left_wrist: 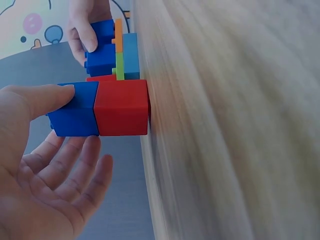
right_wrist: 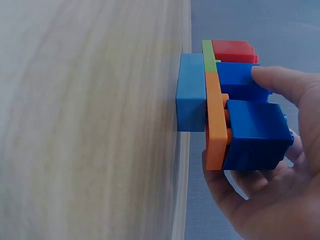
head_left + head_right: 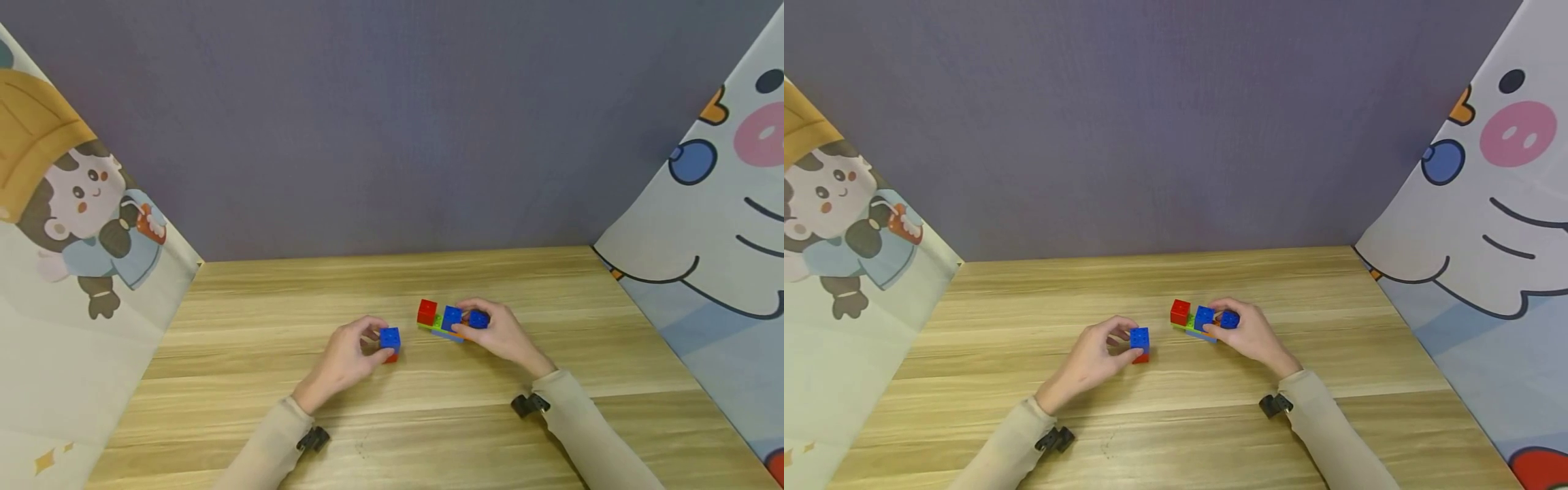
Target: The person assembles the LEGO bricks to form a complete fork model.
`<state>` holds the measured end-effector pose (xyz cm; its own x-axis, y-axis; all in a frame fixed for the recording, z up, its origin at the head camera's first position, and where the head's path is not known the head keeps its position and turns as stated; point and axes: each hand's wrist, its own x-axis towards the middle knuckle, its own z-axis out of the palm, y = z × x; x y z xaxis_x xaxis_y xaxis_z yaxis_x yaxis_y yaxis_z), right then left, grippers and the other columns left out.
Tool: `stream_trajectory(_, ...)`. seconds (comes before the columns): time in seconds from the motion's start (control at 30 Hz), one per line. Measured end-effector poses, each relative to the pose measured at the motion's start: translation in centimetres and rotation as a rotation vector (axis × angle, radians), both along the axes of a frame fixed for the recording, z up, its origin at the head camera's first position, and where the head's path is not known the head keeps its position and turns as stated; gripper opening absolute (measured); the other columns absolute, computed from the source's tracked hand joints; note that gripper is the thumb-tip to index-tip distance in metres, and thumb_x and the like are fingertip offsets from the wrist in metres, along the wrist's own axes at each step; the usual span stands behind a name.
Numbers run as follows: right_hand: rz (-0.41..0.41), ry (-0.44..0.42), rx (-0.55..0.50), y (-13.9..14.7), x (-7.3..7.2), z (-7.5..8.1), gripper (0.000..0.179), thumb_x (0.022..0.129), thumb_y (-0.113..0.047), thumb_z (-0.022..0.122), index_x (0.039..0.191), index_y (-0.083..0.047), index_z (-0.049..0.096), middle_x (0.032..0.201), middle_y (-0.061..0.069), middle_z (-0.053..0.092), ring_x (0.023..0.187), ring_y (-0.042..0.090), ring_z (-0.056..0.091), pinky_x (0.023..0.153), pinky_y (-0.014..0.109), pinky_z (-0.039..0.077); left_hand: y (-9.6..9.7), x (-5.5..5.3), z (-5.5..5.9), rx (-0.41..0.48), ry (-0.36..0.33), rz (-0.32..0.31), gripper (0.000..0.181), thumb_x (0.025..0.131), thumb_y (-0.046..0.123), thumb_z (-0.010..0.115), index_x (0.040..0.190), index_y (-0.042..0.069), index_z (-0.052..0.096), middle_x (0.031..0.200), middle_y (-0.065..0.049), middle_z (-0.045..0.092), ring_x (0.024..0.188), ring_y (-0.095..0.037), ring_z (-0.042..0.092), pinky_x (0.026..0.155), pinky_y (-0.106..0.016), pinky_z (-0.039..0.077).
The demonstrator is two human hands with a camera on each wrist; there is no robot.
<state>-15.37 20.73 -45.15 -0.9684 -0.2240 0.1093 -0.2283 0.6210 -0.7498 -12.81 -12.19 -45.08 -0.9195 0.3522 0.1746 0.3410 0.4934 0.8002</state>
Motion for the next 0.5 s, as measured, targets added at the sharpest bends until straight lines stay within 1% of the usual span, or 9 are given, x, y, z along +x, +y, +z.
stream_trajectory(0.17,0.002,0.003,0.008,-0.03,-0.02,0.02,0.047,0.093,-0.033,0.084,0.134,-0.013,0.072,0.129,0.018,0.074,0.101,0.025,0.073,0.079,0.03,0.06,-0.04,0.06,0.07,0.012,-0.018,-0.008,0.035,0.091,0.014,0.084,0.123,0.011,0.071,0.109,-0.005,0.078,0.101,-0.024,0.074,0.087,-0.042,0.065)
stream_trajectory(0.33,-0.01,-0.005,0.012,-0.04,-0.02,0.07,0.048,0.092,-0.033,0.085,0.134,-0.014,0.072,0.129,0.018,0.074,0.099,0.024,0.073,0.077,0.03,0.06,-0.05,0.07,0.1,0.011,-0.023,-0.023,0.035,0.092,0.014,0.083,0.125,0.011,0.069,0.112,-0.005,0.078,0.103,-0.024,0.074,0.089,-0.042,0.065)
stream_trajectory(0.5,-0.005,-0.022,-0.001,-0.11,0.08,0.1,0.048,0.093,-0.033,0.085,0.134,-0.015,0.072,0.129,0.018,0.073,0.099,0.023,0.073,0.076,0.03,0.061,-0.28,0.16,0.12,0.005,-0.033,-0.033,0.04,0.093,0.017,0.082,0.13,0.008,0.068,0.114,-0.005,0.077,0.105,-0.024,0.073,0.091,-0.044,0.064)
